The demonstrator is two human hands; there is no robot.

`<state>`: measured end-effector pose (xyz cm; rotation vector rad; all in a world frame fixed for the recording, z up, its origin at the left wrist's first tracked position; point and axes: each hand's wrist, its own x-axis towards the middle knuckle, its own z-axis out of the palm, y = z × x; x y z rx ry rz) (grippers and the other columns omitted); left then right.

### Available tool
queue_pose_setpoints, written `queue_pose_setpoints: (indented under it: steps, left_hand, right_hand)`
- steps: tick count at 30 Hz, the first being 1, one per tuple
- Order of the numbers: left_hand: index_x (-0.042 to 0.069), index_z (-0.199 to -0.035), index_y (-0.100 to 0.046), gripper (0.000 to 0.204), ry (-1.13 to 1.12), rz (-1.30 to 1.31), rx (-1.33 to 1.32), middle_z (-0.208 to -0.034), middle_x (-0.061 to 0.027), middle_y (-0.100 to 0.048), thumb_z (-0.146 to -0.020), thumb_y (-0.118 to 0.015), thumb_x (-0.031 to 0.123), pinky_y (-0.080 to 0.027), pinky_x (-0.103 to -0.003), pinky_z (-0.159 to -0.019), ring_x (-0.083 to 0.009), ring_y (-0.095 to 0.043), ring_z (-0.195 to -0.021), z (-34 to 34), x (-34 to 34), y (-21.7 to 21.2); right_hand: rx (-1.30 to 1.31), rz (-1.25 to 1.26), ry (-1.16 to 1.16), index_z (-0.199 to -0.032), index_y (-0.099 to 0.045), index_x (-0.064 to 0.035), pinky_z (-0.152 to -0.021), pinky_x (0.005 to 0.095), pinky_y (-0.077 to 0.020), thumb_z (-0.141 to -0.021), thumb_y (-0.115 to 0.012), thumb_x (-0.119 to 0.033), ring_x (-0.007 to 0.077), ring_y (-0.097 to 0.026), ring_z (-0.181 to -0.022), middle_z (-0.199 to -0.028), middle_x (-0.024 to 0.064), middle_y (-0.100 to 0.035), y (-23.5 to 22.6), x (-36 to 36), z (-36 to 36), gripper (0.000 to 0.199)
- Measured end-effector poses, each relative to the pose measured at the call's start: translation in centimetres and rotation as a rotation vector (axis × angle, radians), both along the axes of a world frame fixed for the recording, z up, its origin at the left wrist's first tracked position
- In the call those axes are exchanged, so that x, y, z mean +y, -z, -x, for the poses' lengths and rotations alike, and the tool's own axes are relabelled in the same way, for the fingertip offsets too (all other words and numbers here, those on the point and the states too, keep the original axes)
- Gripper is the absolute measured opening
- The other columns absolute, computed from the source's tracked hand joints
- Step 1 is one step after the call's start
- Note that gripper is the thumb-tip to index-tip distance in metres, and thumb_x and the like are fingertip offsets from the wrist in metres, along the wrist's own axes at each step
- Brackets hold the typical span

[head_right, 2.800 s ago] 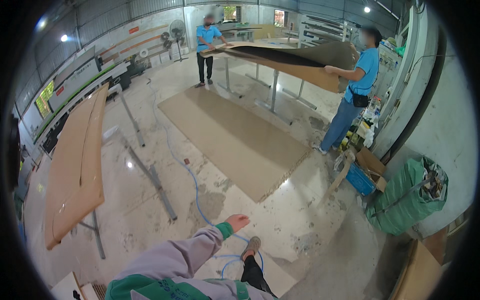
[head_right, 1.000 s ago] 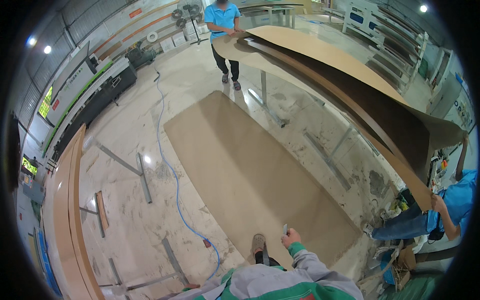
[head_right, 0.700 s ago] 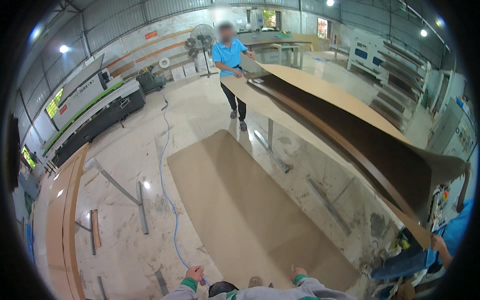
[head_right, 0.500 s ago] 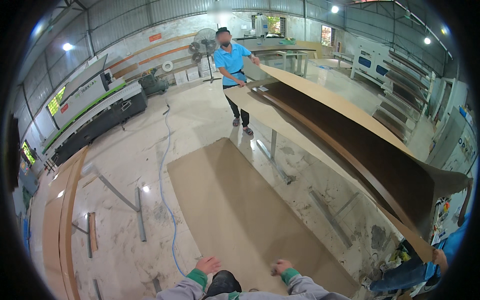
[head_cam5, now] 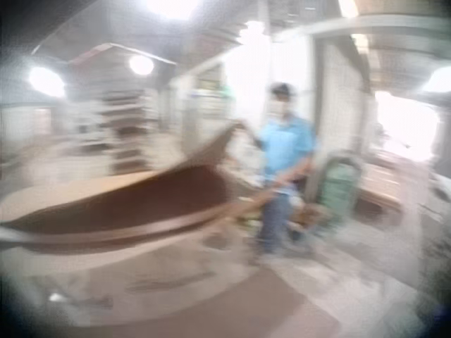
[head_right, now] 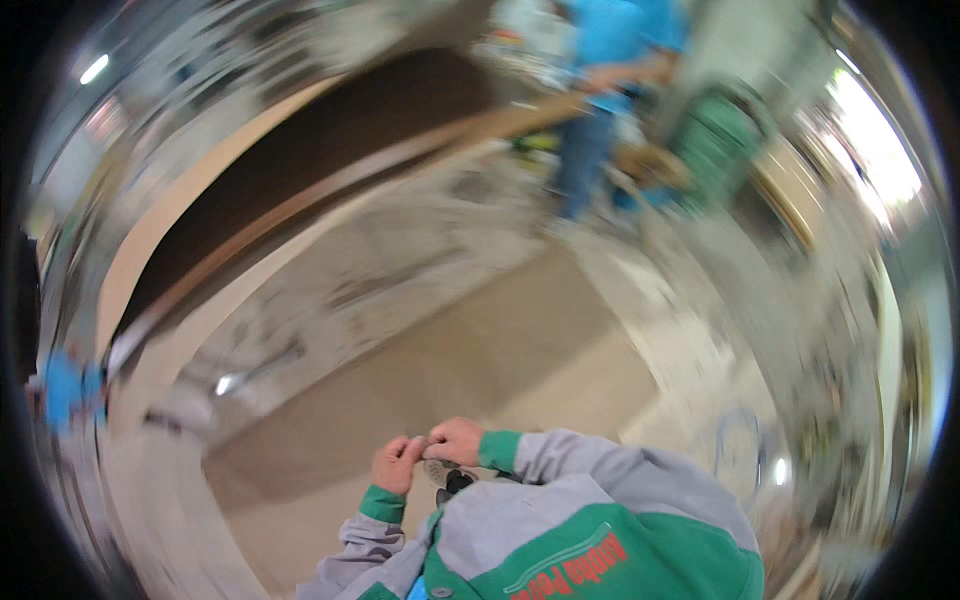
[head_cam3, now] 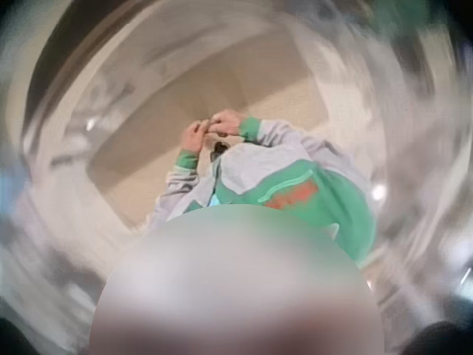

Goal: The person trims excess edge banding from a large wooden panel using a utility knife, then applies glue to the edge and uses a heat gun to smooth the banding. The person works on one panel at a time in a workshop setting.

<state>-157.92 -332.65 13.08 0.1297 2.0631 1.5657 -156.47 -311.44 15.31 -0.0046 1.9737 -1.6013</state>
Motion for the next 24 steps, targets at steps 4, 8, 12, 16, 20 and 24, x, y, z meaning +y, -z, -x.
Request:
queue_pose_setpoints:
  steps: [4, 8, 12, 16, 20, 24]
  left_hand:
    - [0.0, -0.088, -0.068, 0.026, 0.4, -0.035, -0.013, -0.079, -0.0023, -0.066, -0.101, -0.062, 0.022, -0.052, -0.028, -0.072, -0.0097, -0.06, -0.075, 1.8, 8.8, -0.8]
    - [0.0, -0.09, -0.068, 0.029, 0.745, -0.082, -0.125, -0.08, -0.002, -0.068, -0.102, -0.059, 0.024, -0.05, -0.027, -0.072, -0.0093, -0.06, -0.077, 0.8, 19.6, -3.3]
    - [0.0, -0.095, -0.067, 0.03, 0.797, -0.075, -0.275, -0.086, -0.0028, -0.068, -0.104, -0.056, 0.026, -0.053, -0.03, -0.076, -0.0111, -0.063, -0.081, -2.3, 30.3, -4.9]
    - [-0.001, -0.095, -0.067, 0.028, 0.715, -0.064, -0.284, -0.083, -0.001, -0.066, -0.103, -0.058, 0.024, -0.051, -0.028, -0.073, -0.0092, -0.06, -0.079, -5.1, 39.3, -5.3]
    - [0.0, -0.094, -0.067, 0.026, 0.987, -0.023, 0.048, -0.084, -0.0007, -0.065, -0.102, -0.06, 0.023, -0.05, -0.027, -0.069, -0.0089, -0.059, -0.076, -4.3, 48.1, -6.3]
    - [-0.001, -0.097, -0.068, 0.026, 0.909, -0.158, -0.29, -0.085, -0.0021, -0.066, -0.102, -0.06, 0.023, -0.051, -0.027, -0.066, -0.0109, -0.059, -0.073, -5.2, 58.2, -3.9]
  right_hand:
    - [-0.114, 0.129, 0.415, -0.085, -0.069, -0.0018, -0.054, 0.0327, -0.0558, -0.09, -0.071, -0.026, 0.0146, -0.064, -0.06, -0.07, 0.0073, -0.066, -0.4, 6.5, -6.2, 0.025]
    - [-0.211, 0.491, 0.741, -0.085, -0.067, -0.0039, -0.05, 0.0305, -0.0556, -0.09, -0.072, -0.023, 0.0146, -0.064, -0.057, -0.071, 0.0066, -0.066, -0.5, 13.3, -13.2, 0.02]
    - [-0.09, 0.643, 0.9, -0.09, -0.065, -0.0034, -0.053, 0.0267, -0.0523, -0.091, -0.073, -0.028, 0.0121, -0.063, -0.059, -0.072, 0.0043, -0.065, -0.2, 21.6, -18.4, 0.026]
    - [-0.037, 0.484, 1.112, -0.088, -0.065, -0.002, -0.052, 0.0266, -0.052, -0.091, -0.072, -0.023, 0.0121, -0.063, -0.058, -0.072, 0.0049, -0.064, -1.6, 28.9, -20.6, 0.023]
    - [0.062, 0.565, 1.189, -0.087, -0.066, -0.0018, -0.051, 0.0305, -0.0547, -0.089, -0.073, -0.022, 0.015, -0.064, -0.058, -0.072, 0.0065, -0.065, -3.1, 36.1, -21.7, 0.022]
    - [0.062, 0.771, 1.344, -0.093, -0.067, -0.0013, -0.052, 0.0359, -0.0582, -0.087, -0.074, -0.021, 0.0196, -0.068, -0.062, -0.074, 0.0081, -0.067, -0.3, 45.4, -23.1, 0.022]
